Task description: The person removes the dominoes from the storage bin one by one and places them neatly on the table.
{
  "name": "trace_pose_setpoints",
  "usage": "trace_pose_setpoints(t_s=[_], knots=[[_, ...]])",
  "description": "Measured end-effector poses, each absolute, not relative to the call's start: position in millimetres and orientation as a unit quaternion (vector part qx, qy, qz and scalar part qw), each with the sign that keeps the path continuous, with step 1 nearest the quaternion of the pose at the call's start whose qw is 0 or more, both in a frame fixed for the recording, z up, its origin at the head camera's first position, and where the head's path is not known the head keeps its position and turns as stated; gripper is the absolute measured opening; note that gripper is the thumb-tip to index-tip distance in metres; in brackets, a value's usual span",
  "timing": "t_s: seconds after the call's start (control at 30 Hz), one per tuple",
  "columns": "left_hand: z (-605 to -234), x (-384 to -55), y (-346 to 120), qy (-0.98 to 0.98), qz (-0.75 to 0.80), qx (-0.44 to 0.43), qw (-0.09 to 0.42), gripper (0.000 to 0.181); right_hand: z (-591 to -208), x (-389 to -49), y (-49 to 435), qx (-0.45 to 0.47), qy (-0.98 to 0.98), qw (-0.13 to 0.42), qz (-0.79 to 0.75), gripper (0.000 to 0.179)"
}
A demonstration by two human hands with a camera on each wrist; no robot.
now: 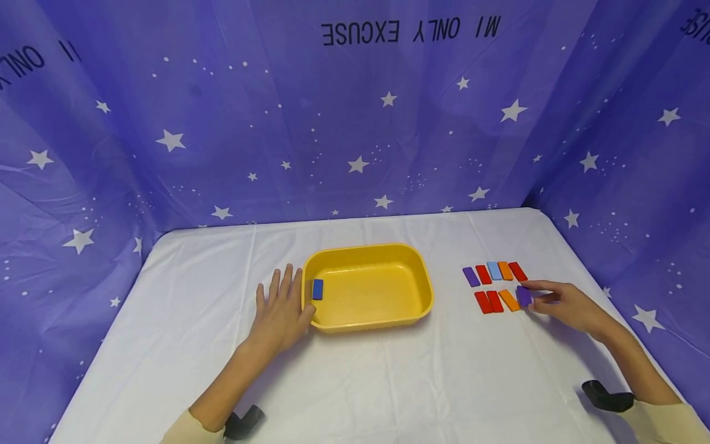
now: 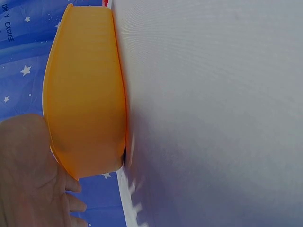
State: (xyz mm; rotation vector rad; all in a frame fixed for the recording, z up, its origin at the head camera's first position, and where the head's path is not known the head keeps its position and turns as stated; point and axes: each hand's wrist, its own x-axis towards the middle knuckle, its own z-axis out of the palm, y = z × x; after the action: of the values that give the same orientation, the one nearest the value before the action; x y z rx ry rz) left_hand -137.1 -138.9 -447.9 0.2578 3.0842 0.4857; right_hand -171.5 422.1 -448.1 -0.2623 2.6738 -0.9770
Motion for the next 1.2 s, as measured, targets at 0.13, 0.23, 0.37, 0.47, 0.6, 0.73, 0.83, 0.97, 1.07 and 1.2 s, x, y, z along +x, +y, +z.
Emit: trace_pose_setpoints(t_s=[0.13,0.23,0.37,0.47,0.6,0.73,0.83,0.97,1.07,1.2], knots=[[-447,-137,-139,0.984,0.157,0.082,0.006,0.073,-451,-170,426,-0.086,0.924,0.145,-0.343,0.053],[-447,-137,-139,0.984,0.158,0.084,0.004,0.073,-453,-171,427,-0.086,0.925,0.144,-0.342,0.052],[-448,-138,-139,0.984,0.158,0.085,0.002,0.074,-456,-174,425,-0.086,0.925,0.142,-0.342,0.052],[-448,-138,-139,0.984,0.158,0.085,0.003,0.074,-457,-175,422,-0.087,0.926,0.14,-0.341,0.051],[-447,-138,-139,0.984,0.157,0.084,0.004,0.074,-456,-174,419,-0.08,0.929,0.138,-0.334,0.051],[-447,-137,-139,0.984,0.159,0.082,0.007,0.073,-457,-172,417,-0.076,0.932,0.136,-0.328,0.051],[-447,-137,-139,0.984,0.159,0.083,0.007,0.073,-458,-172,417,-0.08,0.932,0.134,-0.326,0.051],[-447,-137,-139,0.983,0.161,0.084,0.005,0.074,-459,-173,417,-0.087,0.932,0.131,-0.327,0.05],[-447,-137,-140,0.983,0.162,0.084,0.003,0.074,-458,-173,417,-0.089,0.932,0.129,-0.328,0.049],[-448,-137,-140,0.983,0.163,0.083,0.004,0.074,-455,-174,415,-0.083,0.936,0.125,-0.319,0.05]])
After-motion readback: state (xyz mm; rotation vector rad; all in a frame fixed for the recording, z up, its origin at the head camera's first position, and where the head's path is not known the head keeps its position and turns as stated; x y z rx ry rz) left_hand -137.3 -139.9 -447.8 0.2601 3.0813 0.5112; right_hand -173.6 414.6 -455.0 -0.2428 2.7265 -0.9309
